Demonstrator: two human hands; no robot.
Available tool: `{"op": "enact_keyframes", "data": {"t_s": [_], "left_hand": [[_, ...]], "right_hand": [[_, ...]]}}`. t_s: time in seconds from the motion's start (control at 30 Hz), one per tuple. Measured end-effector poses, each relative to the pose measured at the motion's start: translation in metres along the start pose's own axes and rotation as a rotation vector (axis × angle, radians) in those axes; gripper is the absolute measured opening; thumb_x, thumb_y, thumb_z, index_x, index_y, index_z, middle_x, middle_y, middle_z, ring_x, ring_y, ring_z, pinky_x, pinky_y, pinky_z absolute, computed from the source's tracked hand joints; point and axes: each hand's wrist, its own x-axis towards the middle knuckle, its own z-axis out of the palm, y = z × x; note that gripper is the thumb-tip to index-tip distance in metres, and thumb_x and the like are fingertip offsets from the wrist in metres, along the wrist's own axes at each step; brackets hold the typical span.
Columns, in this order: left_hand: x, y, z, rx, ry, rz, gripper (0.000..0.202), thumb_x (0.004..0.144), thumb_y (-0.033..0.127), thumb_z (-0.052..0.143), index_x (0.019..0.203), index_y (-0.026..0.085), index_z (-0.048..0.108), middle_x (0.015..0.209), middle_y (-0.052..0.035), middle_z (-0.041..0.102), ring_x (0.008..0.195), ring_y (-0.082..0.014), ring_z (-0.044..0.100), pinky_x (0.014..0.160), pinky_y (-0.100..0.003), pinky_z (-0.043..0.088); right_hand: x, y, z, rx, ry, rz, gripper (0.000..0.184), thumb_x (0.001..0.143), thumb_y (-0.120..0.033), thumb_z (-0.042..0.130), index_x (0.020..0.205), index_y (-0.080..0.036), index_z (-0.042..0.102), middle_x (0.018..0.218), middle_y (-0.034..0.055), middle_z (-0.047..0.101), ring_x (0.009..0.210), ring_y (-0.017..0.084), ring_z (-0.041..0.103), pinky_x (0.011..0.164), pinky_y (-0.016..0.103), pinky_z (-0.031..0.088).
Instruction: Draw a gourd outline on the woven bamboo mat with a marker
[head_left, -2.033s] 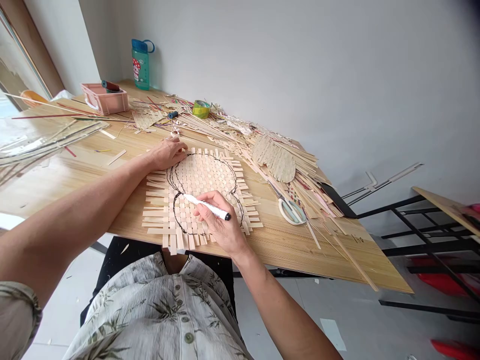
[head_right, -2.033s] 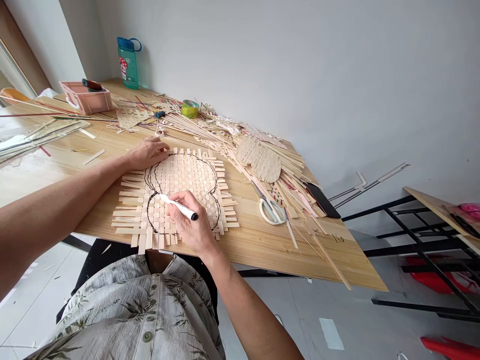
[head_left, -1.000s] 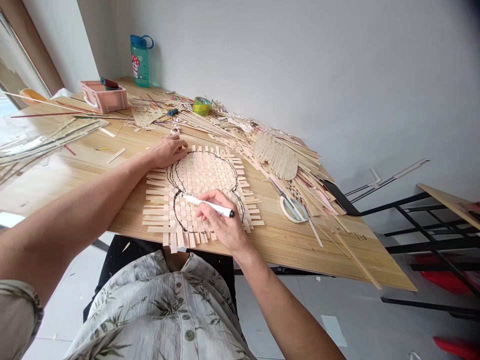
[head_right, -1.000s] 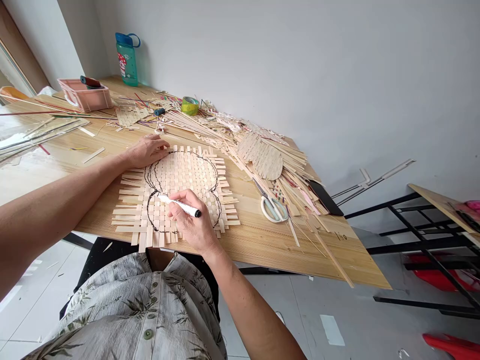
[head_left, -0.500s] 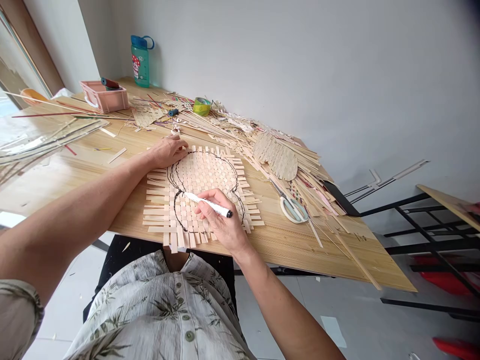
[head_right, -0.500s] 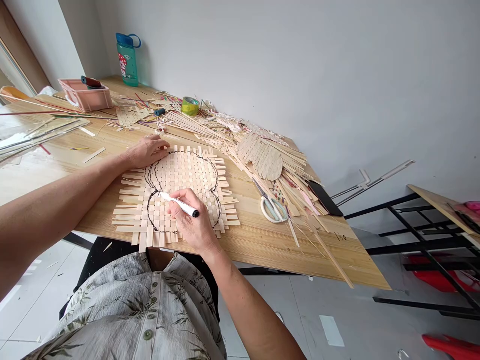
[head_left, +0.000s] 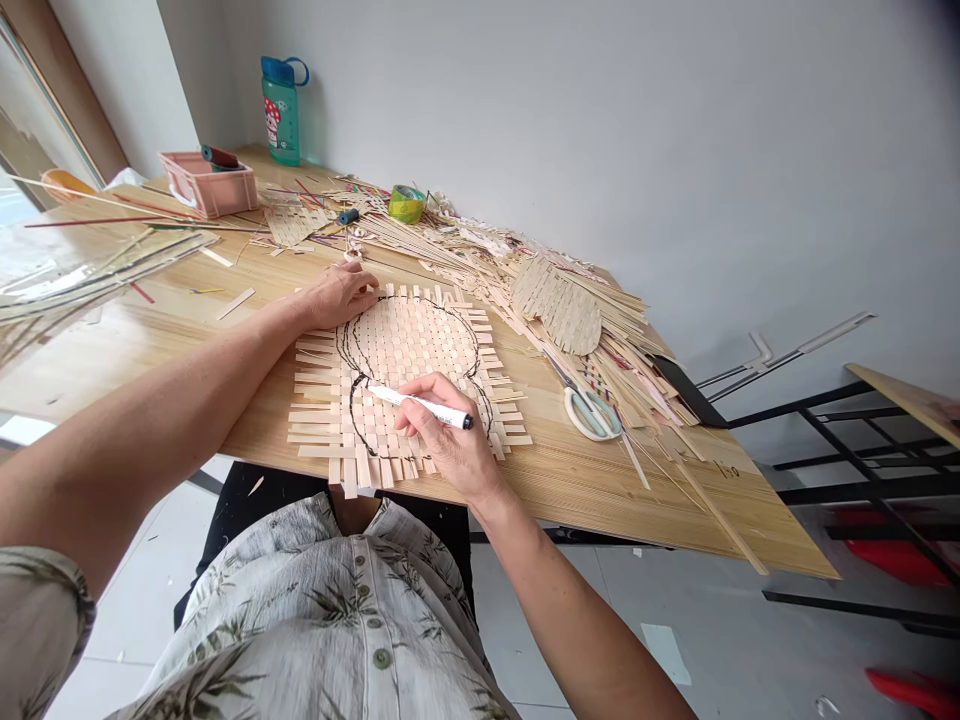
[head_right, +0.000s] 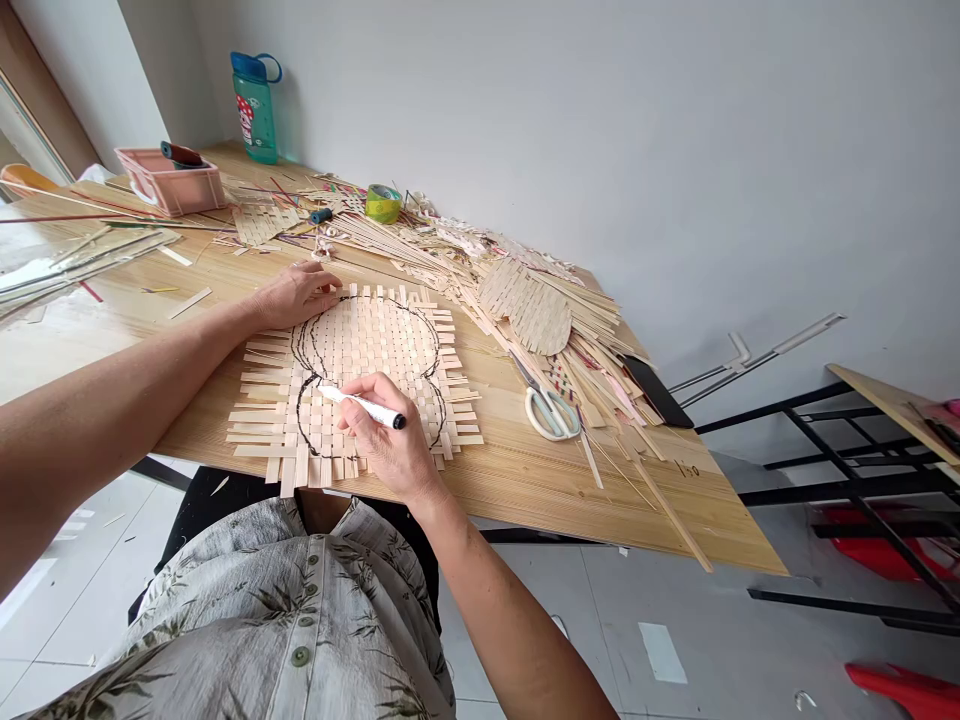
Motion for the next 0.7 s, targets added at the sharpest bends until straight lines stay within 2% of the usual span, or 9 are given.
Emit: {"op": "enact_keyframes", "data": {"t_s": [0.7], "left_hand": [[-0.0003,0.0001,0.0003,-0.034,0.001,-0.004,0.035,0.104,0.044,0.058,0.123,0.015,0.063,0.123,-0.0106,0.064,0.113,-0.0258,0.063,0.104,-0.049,0.052]], "right_hand": [[-0.0028,-0.0007,-0.0021,0.027,0.009,0.018,0.016,0.095,-0.038,0.064,0.093,-0.022,0.066,0.067,-0.0030,0.066,0.064,0.014,0.062,0.061,0.028,0.048]]}}
